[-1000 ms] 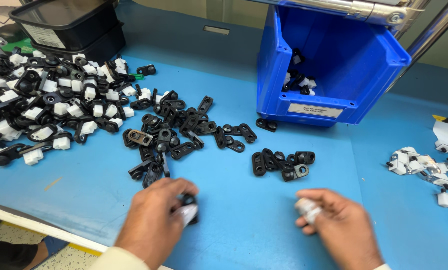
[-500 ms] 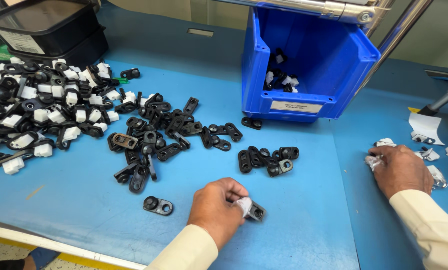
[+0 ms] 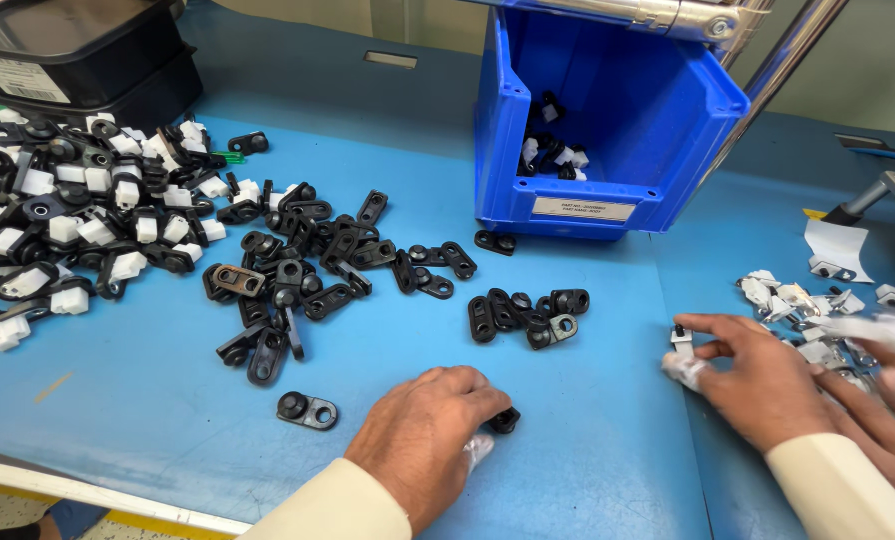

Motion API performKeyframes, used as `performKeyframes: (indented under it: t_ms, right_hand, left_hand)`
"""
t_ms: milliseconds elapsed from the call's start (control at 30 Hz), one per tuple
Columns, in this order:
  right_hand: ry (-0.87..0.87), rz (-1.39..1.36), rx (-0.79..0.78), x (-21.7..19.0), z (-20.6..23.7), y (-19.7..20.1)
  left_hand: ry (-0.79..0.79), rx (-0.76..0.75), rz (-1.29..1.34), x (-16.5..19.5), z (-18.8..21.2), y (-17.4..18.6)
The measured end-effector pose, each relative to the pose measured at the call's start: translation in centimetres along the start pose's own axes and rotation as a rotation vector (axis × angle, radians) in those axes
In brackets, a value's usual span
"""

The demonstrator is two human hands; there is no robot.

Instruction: The person picks black plastic bracket parts from a pile on a blue workbench, inserts each into a white foam sleeve, presses the parts together by hand, and sets the assembled pieces in a pile on the right side of the bench, repeating the cycle.

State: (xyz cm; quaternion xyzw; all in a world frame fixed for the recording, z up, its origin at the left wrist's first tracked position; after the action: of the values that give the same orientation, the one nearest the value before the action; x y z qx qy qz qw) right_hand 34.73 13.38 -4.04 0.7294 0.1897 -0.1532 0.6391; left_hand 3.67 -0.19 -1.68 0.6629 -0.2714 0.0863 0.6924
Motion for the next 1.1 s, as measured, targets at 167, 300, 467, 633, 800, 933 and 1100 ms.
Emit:
performKeyframes:
  t_ms: [167, 300, 467, 633, 800, 933, 1100]
  right_hand:
    - [0.025, 0.055, 0.082, -1.2, -0.9, -0.8]
    - [0.121, 0.020, 0.128, -1.5, 0.2, -0.6]
    - [0.017, -0.104, 0.032, -2.6, 2.0, 0.7]
    - [0.136, -0.136, -0.024, -6.6, 2.6, 0.1]
    - [0.126, 0.009, -0.153, -8.8, 1.6, -1.4]
    - [0.115, -0.300, -0.146, -7.8, 2.1, -1.3]
    - [0.207, -0.244, -0.214, -6.7, 2.7, -1.8]
  left_hand:
    - [0.009, 0.024, -0.055, 0.0, -1.4, -0.3]
    - [0.164, 0.177, 0.052, 0.2, -1.6, -0.5]
    - [0.720, -0.042, 0.865, -0.9, -2.5, -2.8]
    - [0.790, -0.101, 1.076, 0.0, -3.0, -3.7]
    - [0.765, -0.064, 1.058, 0.6, -2.6, -3.6]
    - [0.502, 0.061, 0.710, 1.0, -2.5, -2.1]
    - [0.025, 0.215, 0.100, 3.1, -1.7, -0.5]
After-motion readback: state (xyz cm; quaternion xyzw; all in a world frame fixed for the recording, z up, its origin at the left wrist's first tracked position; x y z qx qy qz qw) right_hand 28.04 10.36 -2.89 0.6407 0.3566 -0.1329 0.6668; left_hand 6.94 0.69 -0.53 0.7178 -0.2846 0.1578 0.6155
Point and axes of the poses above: each hand's wrist, its own z-axis away from the middle knuckle, its own y-axis out of the back of the hand, x = y × z, the point moved 4 cm from there along -z, towards the middle knuckle, and after that the axes turned 6 degrees about -z, right-handed, at the moved point
